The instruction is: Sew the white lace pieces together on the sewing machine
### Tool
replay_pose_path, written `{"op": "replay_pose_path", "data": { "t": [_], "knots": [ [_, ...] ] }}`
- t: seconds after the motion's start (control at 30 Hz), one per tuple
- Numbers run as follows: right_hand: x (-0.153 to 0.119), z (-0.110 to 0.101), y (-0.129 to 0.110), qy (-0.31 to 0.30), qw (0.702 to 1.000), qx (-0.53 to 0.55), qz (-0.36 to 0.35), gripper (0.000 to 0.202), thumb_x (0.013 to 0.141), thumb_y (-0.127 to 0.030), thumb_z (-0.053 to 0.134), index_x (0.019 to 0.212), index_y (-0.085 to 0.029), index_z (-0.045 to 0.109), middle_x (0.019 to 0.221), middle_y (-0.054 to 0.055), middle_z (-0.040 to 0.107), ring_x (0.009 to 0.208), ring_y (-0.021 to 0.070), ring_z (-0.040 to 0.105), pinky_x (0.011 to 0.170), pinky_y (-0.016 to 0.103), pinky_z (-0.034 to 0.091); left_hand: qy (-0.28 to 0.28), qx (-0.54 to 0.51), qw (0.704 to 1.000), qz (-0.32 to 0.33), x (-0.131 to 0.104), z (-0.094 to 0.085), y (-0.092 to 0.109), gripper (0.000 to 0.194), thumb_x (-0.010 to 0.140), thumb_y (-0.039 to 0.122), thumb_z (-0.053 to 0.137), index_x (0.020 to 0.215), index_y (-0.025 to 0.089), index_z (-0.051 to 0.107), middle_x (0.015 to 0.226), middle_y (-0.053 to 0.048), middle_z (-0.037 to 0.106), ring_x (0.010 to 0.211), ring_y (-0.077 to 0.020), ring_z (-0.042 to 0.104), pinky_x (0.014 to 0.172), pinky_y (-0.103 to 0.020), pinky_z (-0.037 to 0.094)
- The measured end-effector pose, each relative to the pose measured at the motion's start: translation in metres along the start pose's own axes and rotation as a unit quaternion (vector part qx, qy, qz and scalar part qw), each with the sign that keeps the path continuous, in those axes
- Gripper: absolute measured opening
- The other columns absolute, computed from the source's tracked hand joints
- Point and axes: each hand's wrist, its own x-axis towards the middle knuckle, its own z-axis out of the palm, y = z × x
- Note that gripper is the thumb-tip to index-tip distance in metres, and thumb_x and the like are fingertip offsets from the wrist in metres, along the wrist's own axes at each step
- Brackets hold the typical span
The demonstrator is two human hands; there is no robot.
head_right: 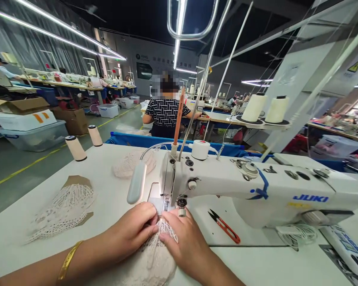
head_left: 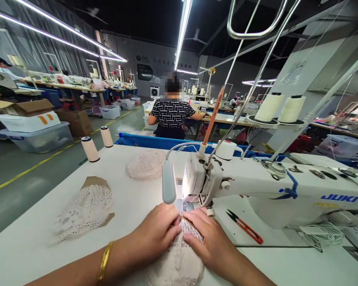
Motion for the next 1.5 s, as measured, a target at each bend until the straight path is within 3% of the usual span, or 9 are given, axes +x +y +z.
{"op": "replay_pose_path", "data": {
  "t": [0.1,0.3,0.4,0.53,0.73,1.0,1.1,1.3,1.5],
  "knots": [
    [0.000,0.002,-0.004,0.025,0.999,0.031,0.009,0.029,0.105,-0.021,0.061,0.134,-0.026,0.066,0.120,0.006,0.079,0.111,0.0271,0.072,0.101,0.041,0.057,0.000,-0.087,0.996,-0.028,-0.005,0.000,0.004,0.018,0.104,0.037,0.049,0.092,0.024,0.051,0.090,-0.002,0.063,0.079,-0.0212,0.055,0.073,-0.034,0.043],
    [-0.001,0.002,-0.011,0.094,0.995,0.036,-0.009,0.021,0.104,-0.018,0.059,0.122,-0.027,0.064,0.108,0.001,0.078,0.098,0.0222,0.073,0.093,0.035,0.056,0.007,-0.154,0.983,-0.104,-0.005,0.004,0.006,0.023,0.094,0.042,0.066,0.087,0.024,0.055,0.081,0.003,0.059,0.076,-0.0191,0.053,0.067,-0.029,0.038],
    [-0.001,0.000,-0.013,0.111,0.993,0.044,-0.017,0.017,0.102,-0.018,0.057,0.115,-0.027,0.064,0.093,-0.001,0.074,0.087,0.0209,0.069,0.083,0.032,0.054,0.024,-0.137,0.987,-0.082,-0.003,0.005,0.006,0.028,0.097,0.039,0.062,0.076,0.022,0.055,0.077,0.002,0.059,0.073,-0.0184,0.052,0.067,-0.030,0.038],
    [0.000,-0.002,-0.015,0.114,0.991,0.059,-0.027,0.016,0.103,-0.020,0.058,0.117,-0.027,0.063,0.096,-0.001,0.073,0.088,0.0204,0.068,0.082,0.031,0.052,0.037,-0.142,0.989,-0.028,-0.005,0.005,0.006,0.033,0.101,0.037,0.059,0.072,0.021,0.062,0.079,0.000,0.061,0.073,-0.0177,0.054,0.068,-0.029,0.041],
    [0.000,-0.002,-0.015,0.113,0.990,0.088,-0.003,0.008,0.105,-0.025,0.061,0.113,-0.026,0.065,0.100,0.001,0.070,0.094,0.0208,0.067,0.085,0.031,0.051,0.027,-0.155,0.988,-0.001,-0.006,0.007,0.007,0.029,0.105,0.037,0.060,0.090,0.028,0.084,0.083,-0.002,0.066,0.080,-0.0195,0.062,0.073,-0.029,0.046],
    [0.002,0.000,-0.016,0.088,0.985,0.146,0.033,0.005,0.103,-0.022,0.061,0.101,-0.026,0.063,0.098,0.001,0.069,0.095,0.0201,0.066,0.082,0.031,0.049,0.018,-0.157,0.986,0.047,-0.006,0.008,0.008,0.028,0.108,0.032,0.058,0.105,0.029,0.085,0.089,-0.003,0.070,0.085,-0.0191,0.063,0.079,-0.028,0.049],
    [0.002,0.001,-0.016,0.093,0.983,0.156,0.039,0.007,0.102,-0.021,0.059,0.099,-0.027,0.061,0.096,0.000,0.067,0.093,0.0195,0.065,0.080,0.030,0.048,0.015,-0.152,0.987,0.041,-0.006,0.008,0.009,0.030,0.109,0.033,0.057,0.099,0.028,0.084,0.088,-0.002,0.072,0.085,-0.0193,0.064,0.076,-0.027,0.048],
    [0.002,0.003,-0.015,0.104,0.981,0.160,0.043,0.009,0.101,-0.020,0.058,0.095,-0.026,0.059,0.094,-0.001,0.066,0.092,0.0186,0.064,0.079,0.029,0.048,0.007,-0.198,0.980,-0.016,-0.004,0.003,0.018,0.022,0.104,0.036,0.062,0.115,0.027,0.079,0.107,-0.002,0.078,0.097,-0.0207,0.071,0.085,-0.028,0.051],
    [0.001,0.003,-0.013,0.102,0.980,0.154,0.068,0.011,0.102,-0.024,0.058,0.092,-0.025,0.059,0.095,0.000,0.067,0.089,0.0190,0.064,0.076,0.029,0.047,0.020,-0.188,0.980,-0.057,-0.005,0.003,0.017,0.028,0.100,0.045,0.061,0.093,0.021,0.075,0.094,-0.002,0.075,0.089,-0.0216,0.070,0.078,-0.030,0.051]
  ]
}}
